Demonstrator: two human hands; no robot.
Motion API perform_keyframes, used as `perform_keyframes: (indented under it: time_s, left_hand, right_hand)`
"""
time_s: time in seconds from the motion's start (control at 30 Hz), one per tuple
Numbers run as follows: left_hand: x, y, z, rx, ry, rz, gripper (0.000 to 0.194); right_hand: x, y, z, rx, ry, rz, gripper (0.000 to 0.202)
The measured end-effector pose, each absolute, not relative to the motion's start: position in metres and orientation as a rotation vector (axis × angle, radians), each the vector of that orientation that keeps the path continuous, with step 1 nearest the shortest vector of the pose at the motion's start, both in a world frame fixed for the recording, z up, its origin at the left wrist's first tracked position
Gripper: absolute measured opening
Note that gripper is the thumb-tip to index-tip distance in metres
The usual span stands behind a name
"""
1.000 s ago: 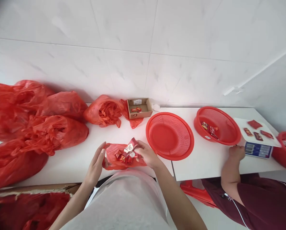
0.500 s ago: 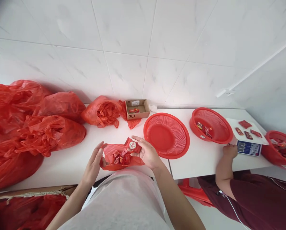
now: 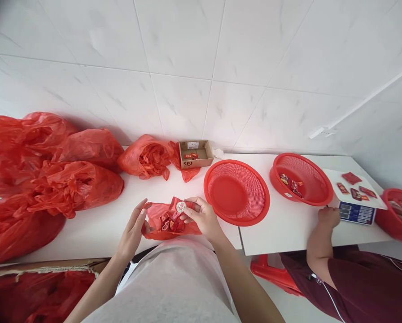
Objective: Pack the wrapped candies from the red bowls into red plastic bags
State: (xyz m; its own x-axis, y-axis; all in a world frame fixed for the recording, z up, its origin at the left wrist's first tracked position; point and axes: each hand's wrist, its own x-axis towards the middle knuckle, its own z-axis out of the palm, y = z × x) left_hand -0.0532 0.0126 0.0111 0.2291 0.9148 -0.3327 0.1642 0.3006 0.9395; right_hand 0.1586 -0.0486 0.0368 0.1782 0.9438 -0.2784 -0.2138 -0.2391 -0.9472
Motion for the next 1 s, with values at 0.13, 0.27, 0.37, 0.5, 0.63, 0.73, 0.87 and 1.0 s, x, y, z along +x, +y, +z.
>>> perform_keyframes:
  time_s: [0.13, 0.27, 0.37, 0.5, 0.63, 0.73, 0.87, 1.0]
  left_hand:
    - [-0.052, 0.013, 0.012, 1.161, 1.254, 0.715, 0.069]
    - [-0.058, 0.013, 0.011, 1.198, 1.266, 0.684, 0.069]
    - [-0.069, 0.011, 0.006, 1.244, 1.268, 0.641, 0.065]
    - [-0.086, 0.003, -0.001, 1.292, 1.359, 0.636, 0.070]
    - [-0.098, -0.008, 0.001, 1.255, 1.355, 0.566, 0.051]
    - [-0.099, -0.009, 0.017, 1.266, 1.334, 0.524, 0.039]
    - [-0.094, 0.003, 0.052, 1.214, 1.371, 0.878, 0.034]
    - [-0.086, 0.016, 0.076, 1.198, 1.417, 1.123, 0.036]
  right_hand:
    - [0.154, -0.043, 0.018, -1.511, -1.117, 1.196, 0.031]
    - [0.166, -0.039, -0.005, -1.750, -1.294, 0.891, 0.033]
    - [0.183, -0.044, -0.015, -1.940, -1.333, 0.624, 0.033]
    - [0.204, -0.066, -0.022, -2.111, -1.256, 0.746, 0.043]
    - [0.216, -0.088, -0.020, -2.181, -1.131, 1.024, 0.047]
    - [0.214, -0.092, 0.001, -2.015, -1.072, 1.100, 0.036]
    - [0.204, -0.079, 0.048, -1.713, -1.024, 0.826, 0.024]
    - [0.199, -0.062, 0.074, -1.551, -0.990, 0.708, 0.022]
